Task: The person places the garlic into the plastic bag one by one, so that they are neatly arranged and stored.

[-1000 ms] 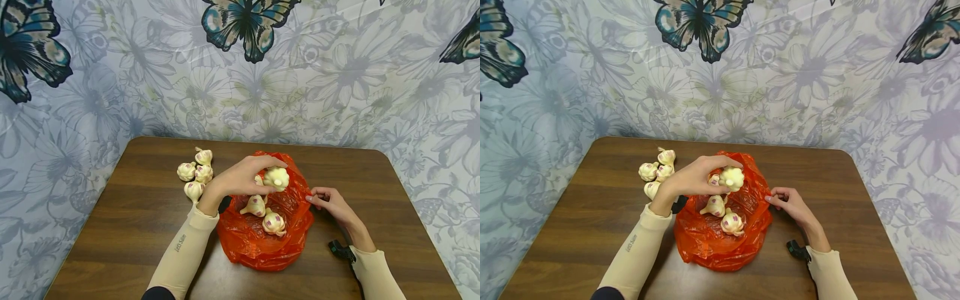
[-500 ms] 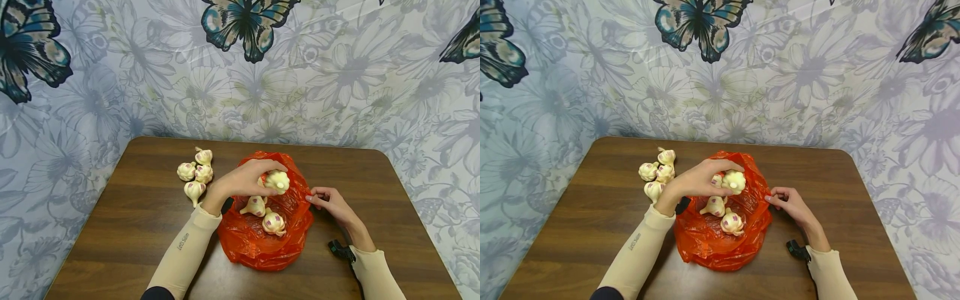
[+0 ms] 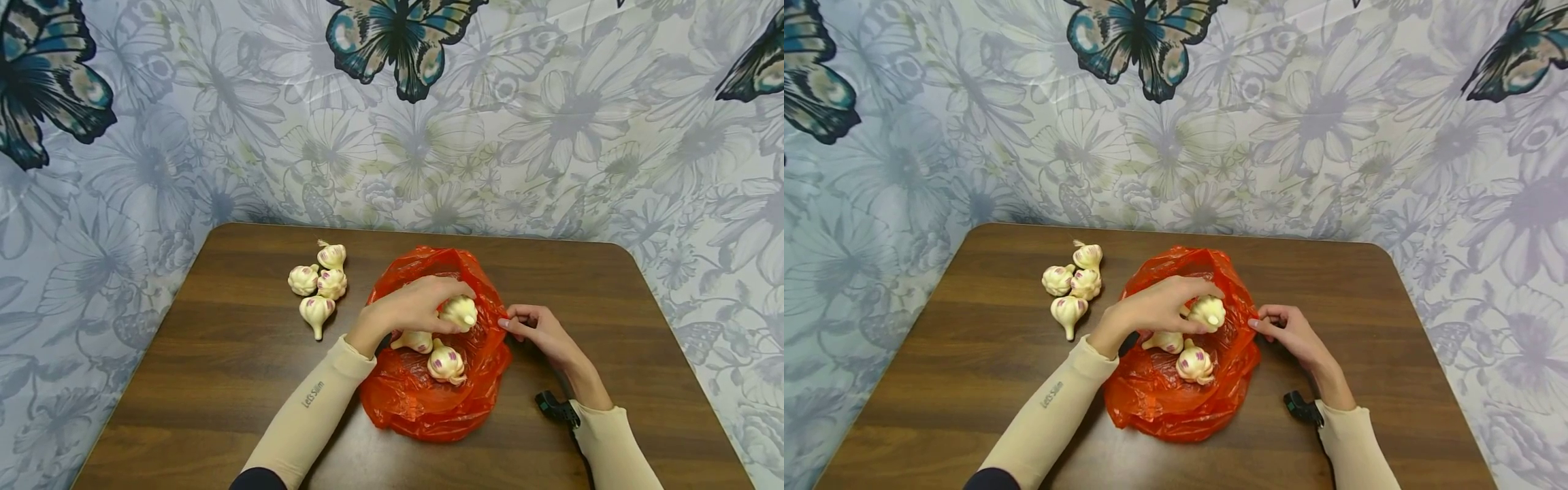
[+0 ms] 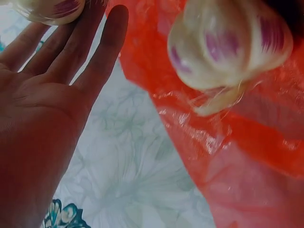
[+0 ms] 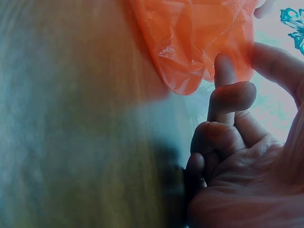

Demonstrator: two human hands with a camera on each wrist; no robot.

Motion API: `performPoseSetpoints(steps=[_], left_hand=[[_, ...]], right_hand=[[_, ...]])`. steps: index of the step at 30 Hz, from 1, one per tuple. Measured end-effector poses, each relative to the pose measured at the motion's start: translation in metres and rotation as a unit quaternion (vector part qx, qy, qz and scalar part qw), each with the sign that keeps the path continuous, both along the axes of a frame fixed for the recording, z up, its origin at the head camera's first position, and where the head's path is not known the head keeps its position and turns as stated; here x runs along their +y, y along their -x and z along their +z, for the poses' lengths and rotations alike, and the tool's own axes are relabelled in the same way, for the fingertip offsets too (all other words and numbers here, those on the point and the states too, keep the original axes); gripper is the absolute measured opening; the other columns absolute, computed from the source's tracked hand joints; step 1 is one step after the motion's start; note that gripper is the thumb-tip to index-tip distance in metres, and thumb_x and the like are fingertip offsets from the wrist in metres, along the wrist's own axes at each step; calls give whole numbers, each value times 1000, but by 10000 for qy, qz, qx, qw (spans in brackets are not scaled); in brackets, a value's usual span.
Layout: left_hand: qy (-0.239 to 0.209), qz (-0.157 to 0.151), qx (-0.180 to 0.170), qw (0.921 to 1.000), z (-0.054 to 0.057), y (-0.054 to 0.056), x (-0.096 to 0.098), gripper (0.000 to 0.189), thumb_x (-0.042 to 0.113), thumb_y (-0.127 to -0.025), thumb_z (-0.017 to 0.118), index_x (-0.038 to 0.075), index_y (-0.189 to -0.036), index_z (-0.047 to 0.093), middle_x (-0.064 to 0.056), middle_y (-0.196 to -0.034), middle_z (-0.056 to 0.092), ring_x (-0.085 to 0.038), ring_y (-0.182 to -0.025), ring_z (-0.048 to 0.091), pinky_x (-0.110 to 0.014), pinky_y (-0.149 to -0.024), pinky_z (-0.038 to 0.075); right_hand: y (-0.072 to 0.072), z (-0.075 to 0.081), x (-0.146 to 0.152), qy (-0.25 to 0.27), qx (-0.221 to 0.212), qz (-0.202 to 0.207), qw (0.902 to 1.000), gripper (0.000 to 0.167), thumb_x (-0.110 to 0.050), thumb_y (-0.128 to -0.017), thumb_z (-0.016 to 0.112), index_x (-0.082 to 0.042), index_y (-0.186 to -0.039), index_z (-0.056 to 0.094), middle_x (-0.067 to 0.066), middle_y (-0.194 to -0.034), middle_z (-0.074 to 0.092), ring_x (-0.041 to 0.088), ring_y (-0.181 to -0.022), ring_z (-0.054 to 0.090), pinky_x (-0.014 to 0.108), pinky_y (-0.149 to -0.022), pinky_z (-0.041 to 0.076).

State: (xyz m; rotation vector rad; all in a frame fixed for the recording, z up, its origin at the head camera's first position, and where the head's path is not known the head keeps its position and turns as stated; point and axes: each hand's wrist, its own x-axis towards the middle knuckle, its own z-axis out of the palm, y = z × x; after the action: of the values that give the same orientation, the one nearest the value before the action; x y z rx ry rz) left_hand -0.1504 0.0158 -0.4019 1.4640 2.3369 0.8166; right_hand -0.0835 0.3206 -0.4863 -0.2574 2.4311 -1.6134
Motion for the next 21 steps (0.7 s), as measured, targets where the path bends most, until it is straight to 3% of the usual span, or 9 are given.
performPoseSetpoints(steps=[8,16,21], left_hand=[[385,11,91,9992,-11,-5,11,50,31,-95,81,14,-139,63,4,-124,67,-8,-106,61,-26,-95,50],[998,156,356,9943,-26,-7,20,48,31,-94,82,15,-135,65,4,-117,68,-8,-98,61,-26,-89,52],[1249,149,319,9915,-34,-9,25,47,29,-94,82,14,-136,65,3,-115,67,-8,-97,60,-26,-87,52]], right_hand=[[0,-1,0,2,20,3,10000,18,-17,-104,67,-3,-93,67,1,-70,52,31,-64,45,36,-55,34],[-1,0,0,-81,46,-26,10000,18,-18,-104,67,-3,-94,68,1,-71,53,31,-64,46,34,-55,35],[-1,0,0,-90,55,-23,9999,18,-18,-104,67,-3,-93,68,0,-70,53,31,-64,46,35,-54,35]])
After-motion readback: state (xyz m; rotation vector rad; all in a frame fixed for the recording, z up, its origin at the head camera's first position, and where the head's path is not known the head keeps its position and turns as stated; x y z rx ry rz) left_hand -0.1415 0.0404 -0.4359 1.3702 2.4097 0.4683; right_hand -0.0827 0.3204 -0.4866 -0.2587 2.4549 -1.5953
